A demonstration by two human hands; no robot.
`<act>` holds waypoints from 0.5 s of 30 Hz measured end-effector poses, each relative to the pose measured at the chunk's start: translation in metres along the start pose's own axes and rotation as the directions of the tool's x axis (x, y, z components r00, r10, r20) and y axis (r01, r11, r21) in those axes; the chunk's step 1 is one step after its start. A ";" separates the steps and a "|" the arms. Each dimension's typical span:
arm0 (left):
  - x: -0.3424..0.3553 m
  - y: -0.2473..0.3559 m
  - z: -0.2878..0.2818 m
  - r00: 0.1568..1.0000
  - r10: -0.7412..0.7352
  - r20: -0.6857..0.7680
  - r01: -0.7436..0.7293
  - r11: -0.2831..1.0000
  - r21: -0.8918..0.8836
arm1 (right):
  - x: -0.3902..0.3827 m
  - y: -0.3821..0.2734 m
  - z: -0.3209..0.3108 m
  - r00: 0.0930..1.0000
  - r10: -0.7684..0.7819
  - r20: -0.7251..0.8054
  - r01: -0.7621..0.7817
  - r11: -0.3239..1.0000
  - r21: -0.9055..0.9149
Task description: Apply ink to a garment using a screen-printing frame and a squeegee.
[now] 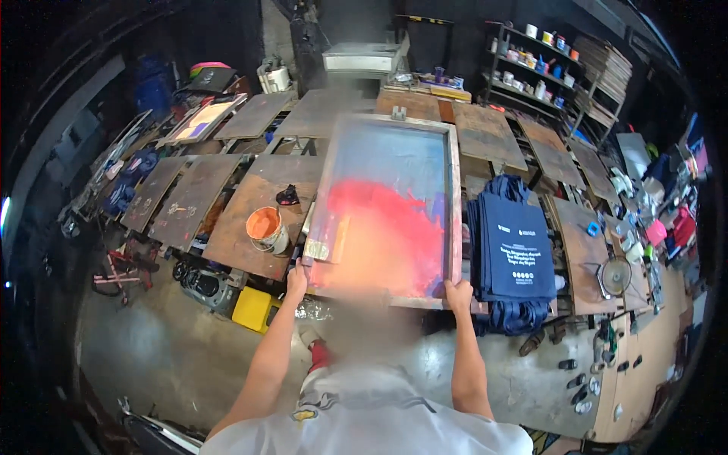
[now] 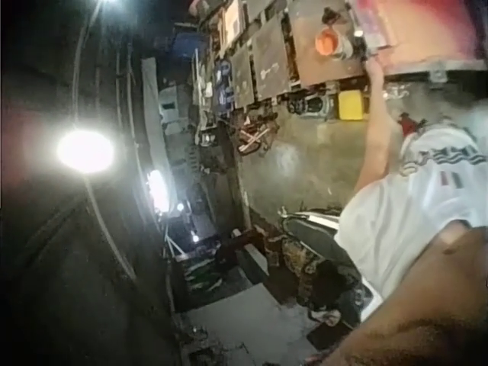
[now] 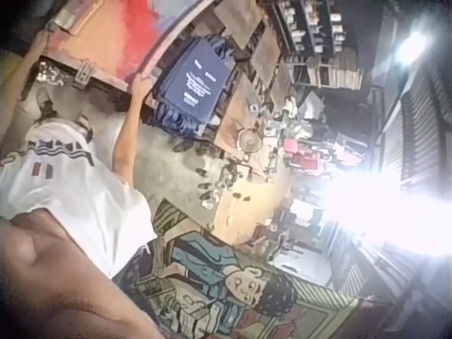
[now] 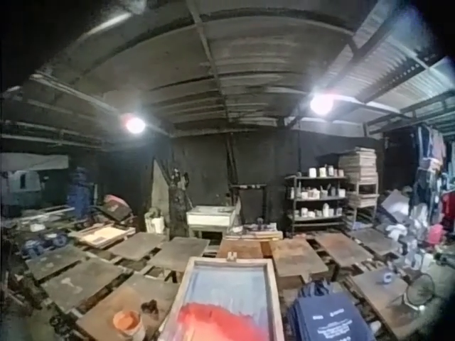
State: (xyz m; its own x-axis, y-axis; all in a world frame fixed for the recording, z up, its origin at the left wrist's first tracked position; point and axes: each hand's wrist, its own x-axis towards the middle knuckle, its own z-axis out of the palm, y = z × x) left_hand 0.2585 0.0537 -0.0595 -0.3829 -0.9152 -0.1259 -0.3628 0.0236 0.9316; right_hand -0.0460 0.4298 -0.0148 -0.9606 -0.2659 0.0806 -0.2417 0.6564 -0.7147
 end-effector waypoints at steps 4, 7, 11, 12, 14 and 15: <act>-0.015 0.026 -0.019 0.986 0.125 -0.109 -0.120 0.991 0.052 | 0.003 -0.031 -0.016 0.999 0.009 0.033 -0.007 0.998 -0.057; -0.016 0.046 -0.043 0.993 0.053 -0.103 -0.063 0.993 -0.099 | 0.006 -0.061 -0.030 0.999 0.002 0.049 -0.001 1.000 -0.015; -0.023 0.073 -0.079 0.980 0.068 -0.189 -0.102 0.979 -0.177 | -0.001 -0.107 -0.037 0.993 -0.118 -0.023 0.118 0.993 0.022; -0.030 0.073 -0.103 0.969 0.082 -0.234 -0.120 0.981 -0.155 | -0.009 -0.132 -0.035 0.989 -0.147 -0.013 0.147 0.989 0.026; -0.022 0.048 -0.131 0.911 0.150 -0.384 -0.209 0.971 -0.116 | -0.027 -0.164 -0.037 0.967 -0.255 0.019 0.252 0.964 0.083; -0.034 0.063 -0.141 0.919 0.159 -0.361 -0.217 0.968 -0.126 | -0.030 -0.167 -0.033 0.969 -0.248 0.014 0.247 0.968 0.039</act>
State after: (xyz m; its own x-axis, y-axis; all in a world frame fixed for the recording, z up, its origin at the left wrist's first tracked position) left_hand 0.3686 0.0297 0.0519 -0.1025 -0.9825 0.1555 -0.1614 0.1706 0.9720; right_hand 0.0187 0.3513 0.1253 -0.8689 -0.4297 0.2458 -0.4661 0.5426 -0.6989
